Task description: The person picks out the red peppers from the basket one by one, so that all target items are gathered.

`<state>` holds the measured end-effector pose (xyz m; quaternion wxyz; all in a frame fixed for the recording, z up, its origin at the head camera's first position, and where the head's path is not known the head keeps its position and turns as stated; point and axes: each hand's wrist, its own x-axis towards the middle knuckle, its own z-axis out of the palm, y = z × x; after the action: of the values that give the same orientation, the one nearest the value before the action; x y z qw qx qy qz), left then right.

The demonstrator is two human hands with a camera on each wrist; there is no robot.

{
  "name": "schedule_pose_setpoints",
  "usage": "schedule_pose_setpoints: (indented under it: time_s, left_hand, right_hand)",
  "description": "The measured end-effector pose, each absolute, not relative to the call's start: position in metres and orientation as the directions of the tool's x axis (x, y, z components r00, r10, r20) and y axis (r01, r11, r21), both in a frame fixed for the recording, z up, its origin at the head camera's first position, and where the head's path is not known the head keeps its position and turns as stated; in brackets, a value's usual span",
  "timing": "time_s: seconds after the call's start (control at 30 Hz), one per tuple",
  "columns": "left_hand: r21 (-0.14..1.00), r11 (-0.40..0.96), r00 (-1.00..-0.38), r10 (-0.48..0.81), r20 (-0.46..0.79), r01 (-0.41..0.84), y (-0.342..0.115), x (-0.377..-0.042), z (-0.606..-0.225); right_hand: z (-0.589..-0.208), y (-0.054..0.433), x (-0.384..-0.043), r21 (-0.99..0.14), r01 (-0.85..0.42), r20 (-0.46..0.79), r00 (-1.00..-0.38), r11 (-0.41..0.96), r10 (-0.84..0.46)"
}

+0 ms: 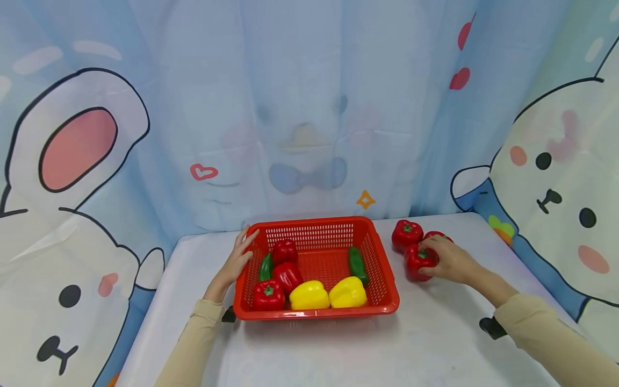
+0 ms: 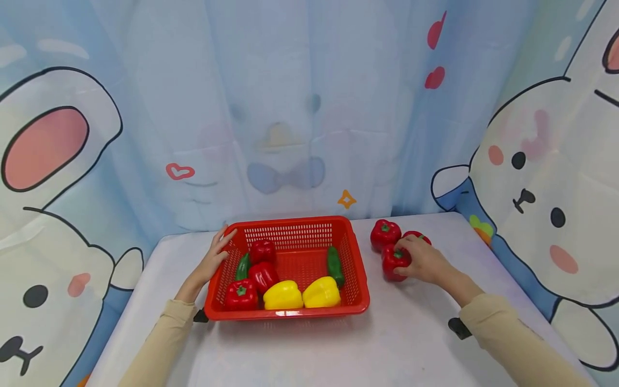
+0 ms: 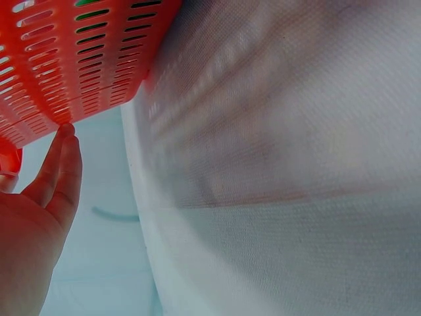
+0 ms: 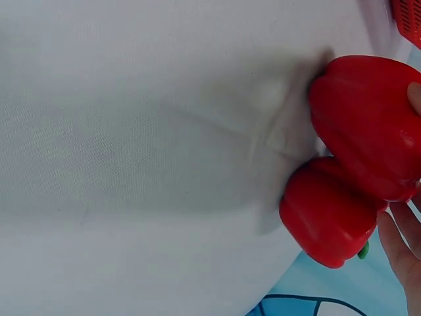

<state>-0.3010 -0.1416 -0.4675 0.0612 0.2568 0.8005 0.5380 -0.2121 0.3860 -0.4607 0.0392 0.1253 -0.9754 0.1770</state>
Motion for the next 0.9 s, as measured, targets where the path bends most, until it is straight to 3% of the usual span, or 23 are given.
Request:
schedule_pose_setpoints:
  time_s: [0.9]
  left_hand:
    - [0.902,0.289,-0.866,0.476,0.153,0.319,-0.1412,-0.3018,-0.4669]
  right_hand:
    - [-0.4548,0.3891,-0.2186,-0.455,-0.195,0.100,-0.981,0.869,-0.167]
